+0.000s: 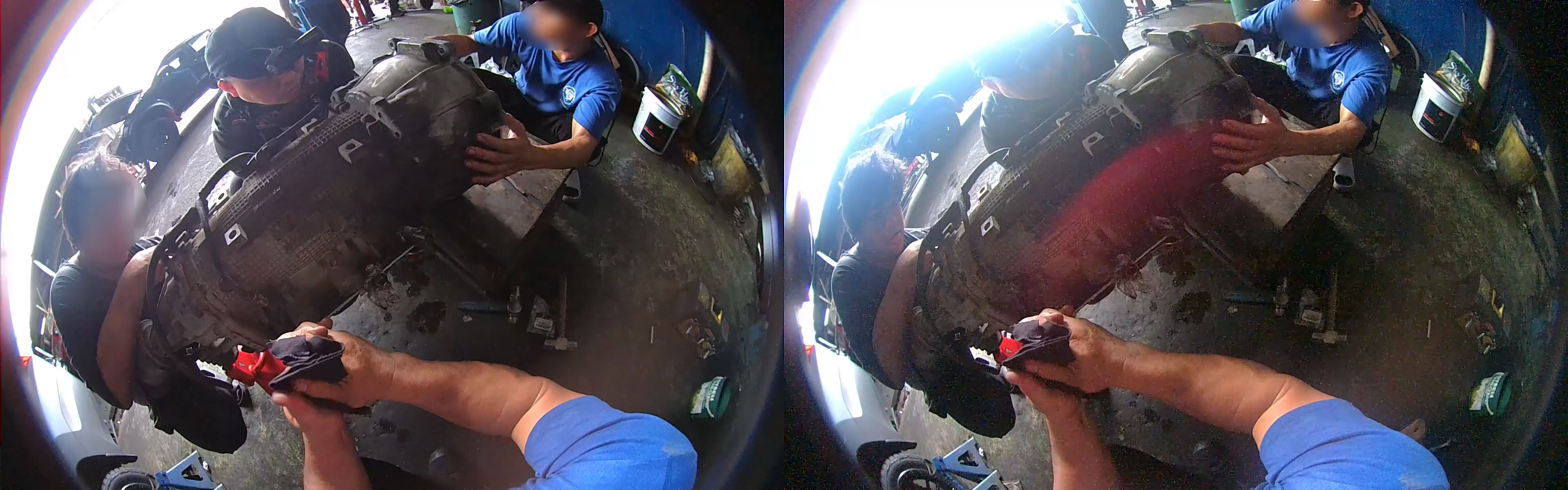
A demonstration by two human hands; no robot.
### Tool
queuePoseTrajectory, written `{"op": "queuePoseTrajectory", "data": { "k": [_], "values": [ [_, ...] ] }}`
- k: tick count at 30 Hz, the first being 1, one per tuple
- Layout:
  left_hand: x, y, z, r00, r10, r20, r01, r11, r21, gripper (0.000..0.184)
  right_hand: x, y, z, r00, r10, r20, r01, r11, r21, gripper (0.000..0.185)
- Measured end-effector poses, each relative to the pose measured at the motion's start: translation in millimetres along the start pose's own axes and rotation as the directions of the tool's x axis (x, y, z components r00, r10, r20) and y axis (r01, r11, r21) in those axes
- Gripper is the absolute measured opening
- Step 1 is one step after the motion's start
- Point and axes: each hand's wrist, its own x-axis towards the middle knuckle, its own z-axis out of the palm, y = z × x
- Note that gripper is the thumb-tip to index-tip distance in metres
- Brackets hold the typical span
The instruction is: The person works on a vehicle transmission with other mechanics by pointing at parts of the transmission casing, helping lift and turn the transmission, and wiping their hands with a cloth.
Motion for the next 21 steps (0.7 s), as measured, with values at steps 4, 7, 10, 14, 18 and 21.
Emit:
{"op": "queuePoseTrajectory", "data": {
  "k": [4, 7, 10, 14, 18, 21],
  "values": [
    [4.7, 6.8, -1.2, 0.998, -0.050, -0.030, 0.051, 0.999, 0.002, 0.085, 2.9, -1.5, -5.9, 0.998, -0.025, 0.052, 0.023, 0.999, 0.035, 0.054],
    [4.3, 12.2, 5.1, 0.984, -0.136, -0.116, 0.124, 0.986, -0.108, 0.082, 4.8, 3.7, -6.9, 0.993, -0.087, 0.082, 0.100, 0.982, -0.158, 0.060],
    [3.5, 13.9, 2.5, 0.973, -0.174, -0.149, 0.151, 0.976, -0.156, 0.081, 6.2, 17.9, -4.7, 0.967, -0.241, 0.083, 0.252, 0.950, -0.184, 0.064],
    [7.7, 21.2, 0.5, 0.972, -0.203, -0.120, 0.166, 0.949, -0.267, 0.084, 6.0, 18.7, -4.8, 0.961, -0.267, 0.078, 0.276, 0.947, -0.165, 0.065],
    [10.7, 26.8, -4.5, 0.959, -0.255, -0.120, 0.187, 0.895, -0.404, 0.085, 5.4, 12.2, -3.8, 0.972, -0.217, 0.087, 0.229, 0.961, -0.154, 0.057],
    [14.7, 28.5, -5.4, 0.950, -0.230, -0.209, 0.152, 0.930, -0.335, 0.082, 6.6, 11.7, -2.3, 0.964, -0.256, 0.075, 0.264, 0.953, -0.148, 0.049]
  ]
}}
